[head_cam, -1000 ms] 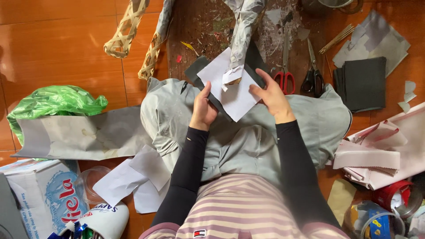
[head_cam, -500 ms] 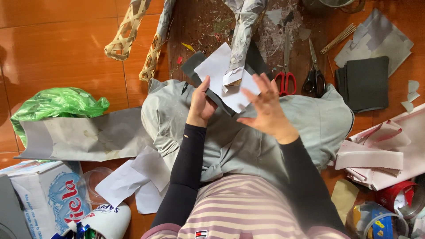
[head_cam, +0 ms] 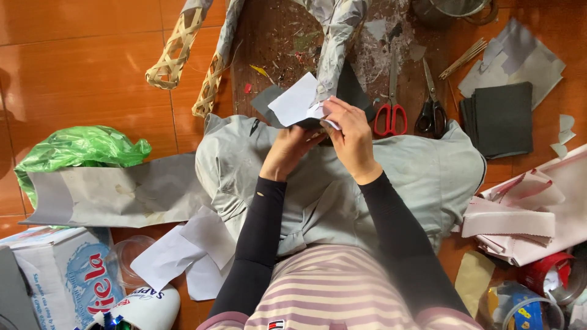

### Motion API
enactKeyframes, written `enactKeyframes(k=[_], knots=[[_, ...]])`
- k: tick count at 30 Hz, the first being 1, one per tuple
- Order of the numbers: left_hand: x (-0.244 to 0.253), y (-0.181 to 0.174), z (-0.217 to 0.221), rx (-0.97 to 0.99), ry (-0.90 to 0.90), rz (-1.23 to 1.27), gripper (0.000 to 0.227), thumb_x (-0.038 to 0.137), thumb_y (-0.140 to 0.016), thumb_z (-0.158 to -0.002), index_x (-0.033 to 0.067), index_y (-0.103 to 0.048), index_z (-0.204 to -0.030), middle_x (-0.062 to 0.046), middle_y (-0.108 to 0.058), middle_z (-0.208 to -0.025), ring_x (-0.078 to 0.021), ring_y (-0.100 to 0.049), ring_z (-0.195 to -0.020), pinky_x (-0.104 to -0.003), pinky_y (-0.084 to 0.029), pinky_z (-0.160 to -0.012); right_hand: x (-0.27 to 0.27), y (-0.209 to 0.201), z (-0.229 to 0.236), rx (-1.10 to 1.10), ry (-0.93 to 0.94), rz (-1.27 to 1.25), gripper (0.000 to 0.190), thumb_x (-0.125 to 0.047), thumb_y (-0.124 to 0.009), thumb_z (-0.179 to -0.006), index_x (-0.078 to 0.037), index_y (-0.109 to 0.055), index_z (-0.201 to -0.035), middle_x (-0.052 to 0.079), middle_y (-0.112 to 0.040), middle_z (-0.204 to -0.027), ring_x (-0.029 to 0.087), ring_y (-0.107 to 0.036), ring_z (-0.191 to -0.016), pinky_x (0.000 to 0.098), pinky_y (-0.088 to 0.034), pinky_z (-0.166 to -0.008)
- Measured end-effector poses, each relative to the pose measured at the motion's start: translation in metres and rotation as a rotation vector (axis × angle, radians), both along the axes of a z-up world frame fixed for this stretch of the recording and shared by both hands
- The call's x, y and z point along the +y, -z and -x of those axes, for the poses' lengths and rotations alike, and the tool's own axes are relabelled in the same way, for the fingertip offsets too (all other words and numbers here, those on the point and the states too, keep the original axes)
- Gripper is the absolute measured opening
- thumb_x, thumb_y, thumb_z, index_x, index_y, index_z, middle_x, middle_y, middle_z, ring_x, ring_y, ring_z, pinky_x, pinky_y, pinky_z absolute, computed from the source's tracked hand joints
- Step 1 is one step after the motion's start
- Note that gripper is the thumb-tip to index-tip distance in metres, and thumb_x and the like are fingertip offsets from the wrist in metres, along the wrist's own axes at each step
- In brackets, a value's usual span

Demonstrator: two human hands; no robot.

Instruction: Decorating paper animal figures by gluing colored paper strips onto a frame.

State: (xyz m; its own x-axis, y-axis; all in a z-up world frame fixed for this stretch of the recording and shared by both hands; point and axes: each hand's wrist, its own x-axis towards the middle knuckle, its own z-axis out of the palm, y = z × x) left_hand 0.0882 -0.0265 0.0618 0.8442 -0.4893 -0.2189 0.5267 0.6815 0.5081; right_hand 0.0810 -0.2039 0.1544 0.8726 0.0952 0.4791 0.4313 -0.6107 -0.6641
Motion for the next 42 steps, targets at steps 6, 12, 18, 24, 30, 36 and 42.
enactKeyframes(k=[6,12,18,24,30,36,42], knots=[[-0.021,0.03,0.0,0.035,-0.173,-0.27,0.035,0.013,-0.073,-0.099,-0.0052,-0.065,-0.128,-0.011,-0.074,-0.115,-0.0205,-0.073,-0.097,-0.034,-0.061,-0.086,0.004,0.004,-0.008,0.068,0.12,-0.073,0.013,-0.003,-0.074,-0.098,0.001,-0.062,-0.1,0.014,-0.073,-0.112,0.033,-0.07,-0.099,0.0394,-0.056,-0.083],[-0.037,0.019,-0.004,0.103,-0.329,-0.325,0.03,0.011,-0.075,-0.096,-0.005,-0.069,-0.12,-0.009,-0.074,-0.11,-0.0155,-0.073,-0.088,-0.027,-0.061,-0.071,0.009,0.012,-0.019,0.121,0.246,-0.103,0.012,-0.003,-0.078,-0.094,0.002,-0.067,-0.098,0.014,-0.071,-0.094,0.032,-0.07,-0.084,0.0389,-0.055,-0.072],[-0.044,-0.002,-0.006,0.145,-0.389,-0.322,0.027,0.011,-0.077,-0.093,-0.0065,-0.071,-0.113,-0.01,-0.076,-0.103,-0.0152,-0.073,-0.08,-0.027,-0.06,-0.065,0.008,0.025,-0.025,0.254,0.325,-0.236,0.016,-0.007,-0.083,-0.092,-0.001,-0.068,-0.095,0.01,-0.072,-0.089,0.021,-0.071,-0.076,0.0339,-0.056,-0.069],[-0.044,0.001,-0.007,0.182,-0.389,-0.346,0.029,0.012,-0.078,-0.092,-0.0068,-0.071,-0.112,-0.01,-0.075,-0.1,-0.0153,-0.072,-0.077,-0.027,-0.059,-0.062,-0.013,0.06,-0.051,0.439,0.182,-0.508,0.063,-0.007,-0.08,-0.094,-0.002,-0.043,-0.145,0.013,-0.062,-0.127,0.017,-0.068,-0.1,0.0305,-0.058,-0.086],[-0.046,-0.017,-0.011,0.135,-0.351,-0.391,0.029,0.012,-0.079,-0.089,-0.0064,-0.07,-0.109,-0.008,-0.076,-0.097,-0.0156,-0.072,-0.075,-0.029,-0.061,-0.063,-0.029,0.065,-0.072,0.716,-0.051,-0.98,0.08,-0.003,-0.075,-0.095,-0.001,-0.028,-0.159,0.013,-0.067,-0.13,0.016,-0.067,-0.111,0.03,-0.056,-0.096],[-0.044,0.012,-0.031,-0.008,-0.264,-0.551,0.055,0.018,-0.081,-0.09,-0.0072,-0.055,-0.132,-0.011,-0.068,-0.117,-0.0157,-0.067,-0.1,-0.031,-0.058,-0.086,-0.028,0.069,-0.063,0.81,-0.053,-0.982,0.078,0.003,-0.073,-0.092,-0.001,-0.032,-0.158,0.015,-0.072,-0.119,0.016,-0.071,-0.106,0.03,-0.057,-0.094],[-0.047,0.014,-0.05,-0.039,0.001,-0.495,0.08,0.024,-0.08,-0.086,0.0063,-0.034,-0.149,-0.011,-0.062,-0.129,-0.0175,-0.064,-0.112,-0.033,-0.055,-0.094,-0.034,0.059,-0.061,0.898,-0.079,-0.9,0.07,0.003,-0.072,-0.09,-0.001,-0.038,-0.152,0.014,-0.072,-0.114,0.016,-0.07,-0.1,0.03,-0.058,-0.087]])
